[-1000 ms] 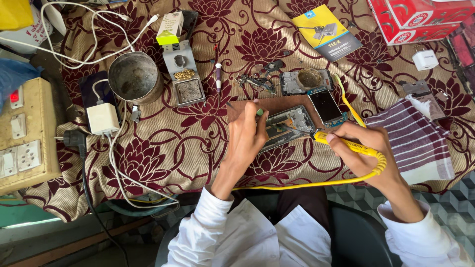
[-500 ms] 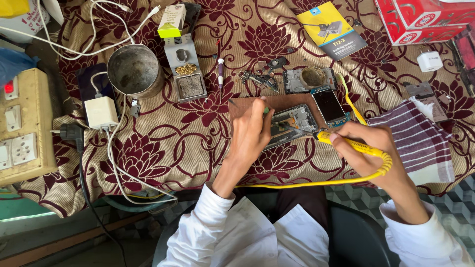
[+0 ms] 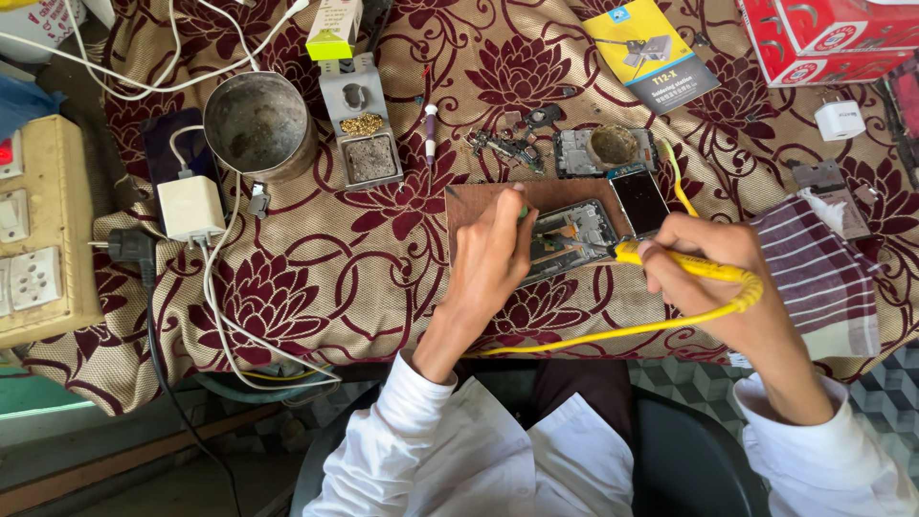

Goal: The person uses a hot air gun to heat a disassembled mobile phone on a workbench, then switches to a toothbrush to clean the phone's internal components. The person continues to alternate between heating and cleaning the phone parts.

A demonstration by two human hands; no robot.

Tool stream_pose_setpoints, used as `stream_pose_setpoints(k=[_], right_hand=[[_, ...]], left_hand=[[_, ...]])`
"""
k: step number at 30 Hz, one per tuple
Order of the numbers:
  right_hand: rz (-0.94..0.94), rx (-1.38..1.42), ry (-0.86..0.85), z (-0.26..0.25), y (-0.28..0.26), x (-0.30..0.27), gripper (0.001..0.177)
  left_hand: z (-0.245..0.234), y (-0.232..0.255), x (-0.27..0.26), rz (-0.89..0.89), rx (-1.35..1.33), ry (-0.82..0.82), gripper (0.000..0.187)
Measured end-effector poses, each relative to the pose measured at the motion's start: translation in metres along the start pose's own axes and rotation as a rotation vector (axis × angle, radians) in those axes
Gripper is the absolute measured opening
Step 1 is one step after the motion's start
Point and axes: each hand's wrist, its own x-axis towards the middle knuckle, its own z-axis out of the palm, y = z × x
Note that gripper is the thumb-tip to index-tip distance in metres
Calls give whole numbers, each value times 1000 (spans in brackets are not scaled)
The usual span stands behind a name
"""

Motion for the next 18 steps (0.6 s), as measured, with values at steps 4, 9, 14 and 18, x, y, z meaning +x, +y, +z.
stream_pose_setpoints(k=[4,9,14,18], right_hand=[[-27,-77,-44,1,-10,-2,12],[-62,-127,-89,-4,-7,9,16],[50,-7,-48,-4,6,20,19],[39,26,-21,2,11,27,30]], left_hand=[[0,1,1,21,2,6,25],[-2,4,2,13,-9,-12,26],[-3,6,4,-1,-13,-30,25],[-1,6,4,24,-12,-6,25]])
